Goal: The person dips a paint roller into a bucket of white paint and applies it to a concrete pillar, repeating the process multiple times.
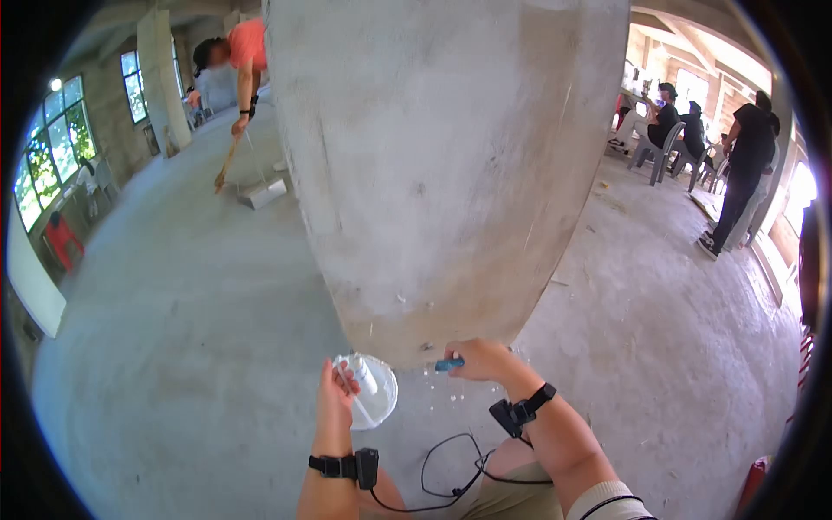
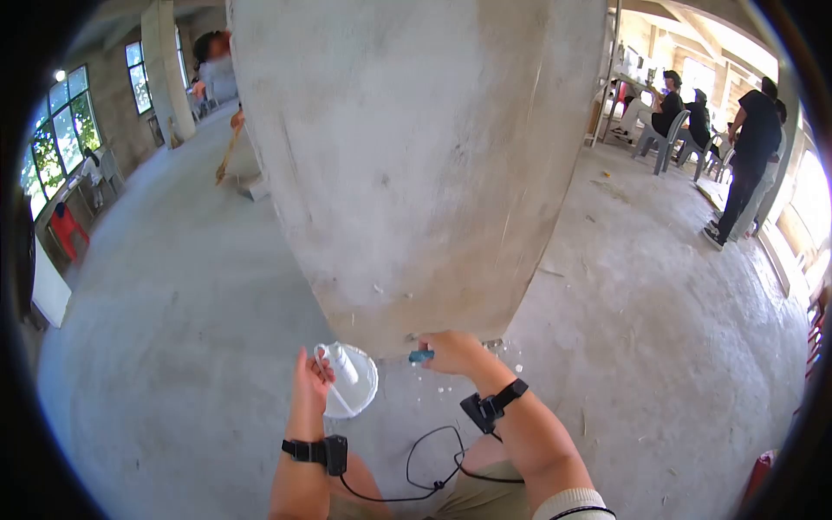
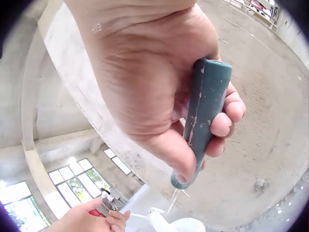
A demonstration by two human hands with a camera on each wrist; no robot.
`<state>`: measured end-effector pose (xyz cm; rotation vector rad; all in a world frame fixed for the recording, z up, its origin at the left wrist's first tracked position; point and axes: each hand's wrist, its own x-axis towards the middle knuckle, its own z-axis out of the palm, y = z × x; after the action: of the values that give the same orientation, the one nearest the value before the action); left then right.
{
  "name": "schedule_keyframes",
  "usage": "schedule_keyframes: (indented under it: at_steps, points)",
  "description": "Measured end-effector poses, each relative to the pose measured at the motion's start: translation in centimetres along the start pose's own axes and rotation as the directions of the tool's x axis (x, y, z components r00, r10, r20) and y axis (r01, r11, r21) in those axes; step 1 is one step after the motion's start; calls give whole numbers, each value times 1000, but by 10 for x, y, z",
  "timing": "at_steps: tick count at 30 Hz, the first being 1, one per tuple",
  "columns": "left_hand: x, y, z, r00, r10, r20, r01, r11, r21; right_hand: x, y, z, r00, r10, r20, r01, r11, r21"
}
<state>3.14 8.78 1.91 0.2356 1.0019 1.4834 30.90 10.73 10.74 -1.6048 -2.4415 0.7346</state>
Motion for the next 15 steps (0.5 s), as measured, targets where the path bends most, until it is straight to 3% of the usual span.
schedule_keyframes:
  at_steps: [3, 11, 13, 15]
  points:
    - [2, 1, -4, 999, 15, 36, -13, 999, -44, 7, 14, 16, 994, -35, -107, 33, 999, -21]
    - [-22, 9, 7, 1000, 22, 22, -24, 997, 76, 5, 6, 5, 993, 112, 42, -117, 983, 142]
    - [-26, 12, 13, 999, 23, 27, -25, 997, 77, 4, -1, -3, 961, 225, 161, -254, 949, 189]
    - [-26, 11, 14, 1000, 25, 14, -26, 997, 76, 4, 4, 1, 977, 175, 124, -194, 968, 160]
